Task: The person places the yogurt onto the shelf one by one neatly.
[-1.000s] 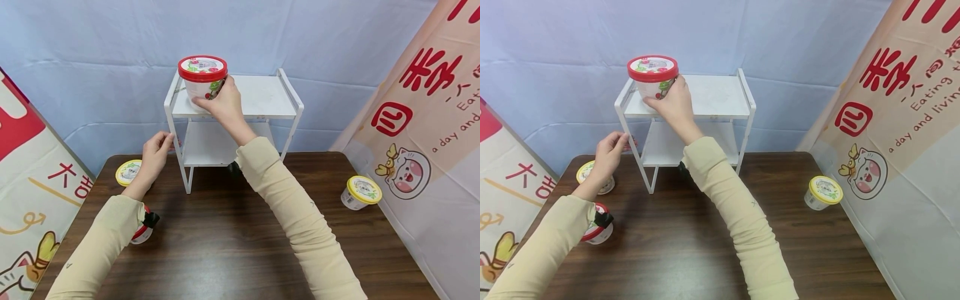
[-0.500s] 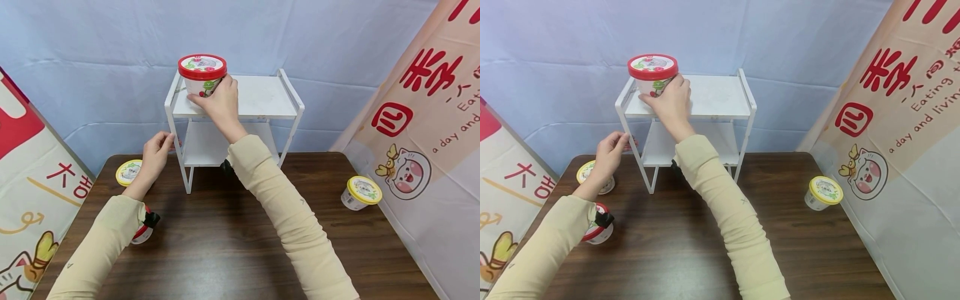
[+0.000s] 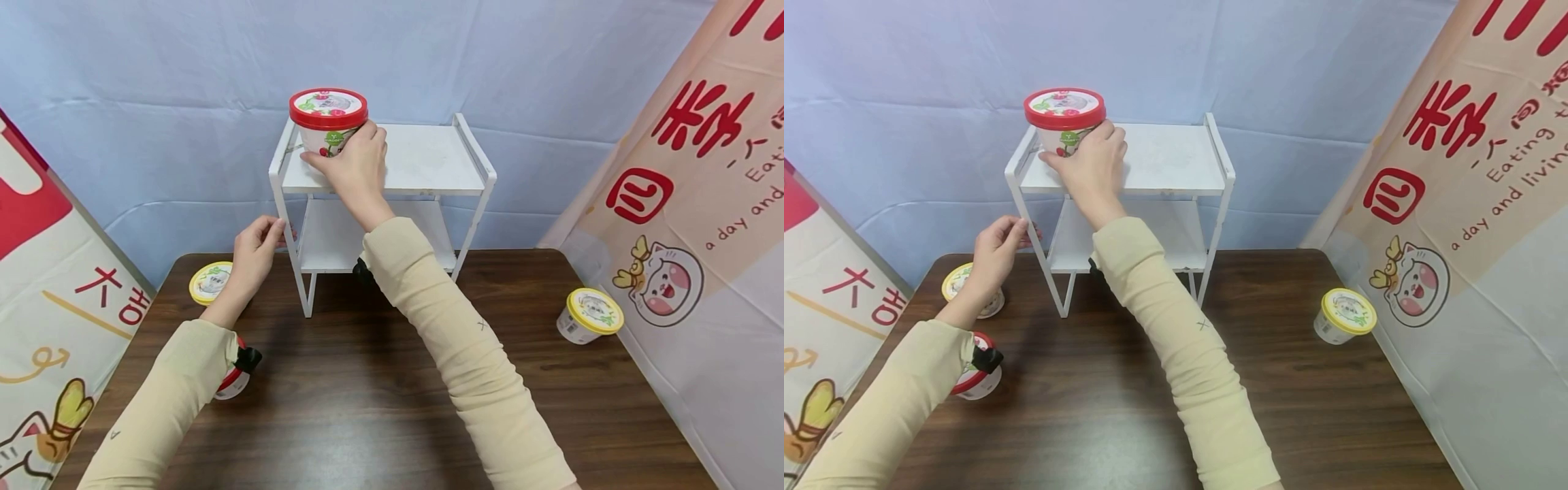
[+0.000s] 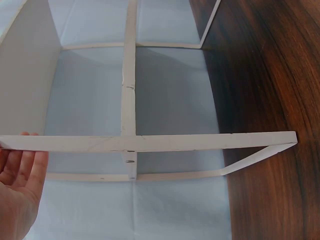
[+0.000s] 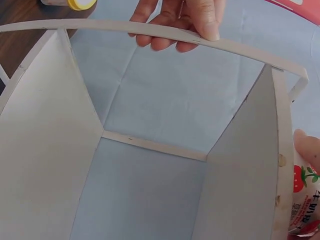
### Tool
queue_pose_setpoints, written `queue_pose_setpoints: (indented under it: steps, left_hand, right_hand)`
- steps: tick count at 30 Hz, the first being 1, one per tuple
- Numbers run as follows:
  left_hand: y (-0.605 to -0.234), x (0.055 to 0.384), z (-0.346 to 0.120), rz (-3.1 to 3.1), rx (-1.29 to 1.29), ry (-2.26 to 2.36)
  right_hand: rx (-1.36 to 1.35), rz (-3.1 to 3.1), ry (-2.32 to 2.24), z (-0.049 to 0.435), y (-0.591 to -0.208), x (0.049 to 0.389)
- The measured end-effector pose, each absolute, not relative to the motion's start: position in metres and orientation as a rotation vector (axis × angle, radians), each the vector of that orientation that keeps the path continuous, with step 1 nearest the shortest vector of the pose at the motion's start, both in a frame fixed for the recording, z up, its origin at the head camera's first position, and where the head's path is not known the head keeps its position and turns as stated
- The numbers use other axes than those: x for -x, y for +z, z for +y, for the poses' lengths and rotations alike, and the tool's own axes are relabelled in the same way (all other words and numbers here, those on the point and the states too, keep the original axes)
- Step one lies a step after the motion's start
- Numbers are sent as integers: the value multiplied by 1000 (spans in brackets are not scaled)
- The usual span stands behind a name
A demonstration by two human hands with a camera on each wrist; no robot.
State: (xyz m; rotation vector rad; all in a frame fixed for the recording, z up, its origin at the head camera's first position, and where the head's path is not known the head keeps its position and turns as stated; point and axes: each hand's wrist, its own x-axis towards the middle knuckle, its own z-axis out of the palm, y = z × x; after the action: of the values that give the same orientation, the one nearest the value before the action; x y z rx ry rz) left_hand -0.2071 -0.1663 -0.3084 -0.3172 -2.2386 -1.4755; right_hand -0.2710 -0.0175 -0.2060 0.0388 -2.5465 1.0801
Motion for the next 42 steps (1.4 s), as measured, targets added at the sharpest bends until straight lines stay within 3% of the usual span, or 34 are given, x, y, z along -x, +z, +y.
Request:
queue_pose_setpoints:
  steps: [22, 42]
  left_hand:
    - [-309, 208, -166, -2240, 316, -1476]
    - [-311, 210, -167, -2240, 317, -1498]
  right_hand:
    - [-204, -2549, 1175, 19, -200, 239]
    - [-587, -2501, 1055, 54, -216, 202]
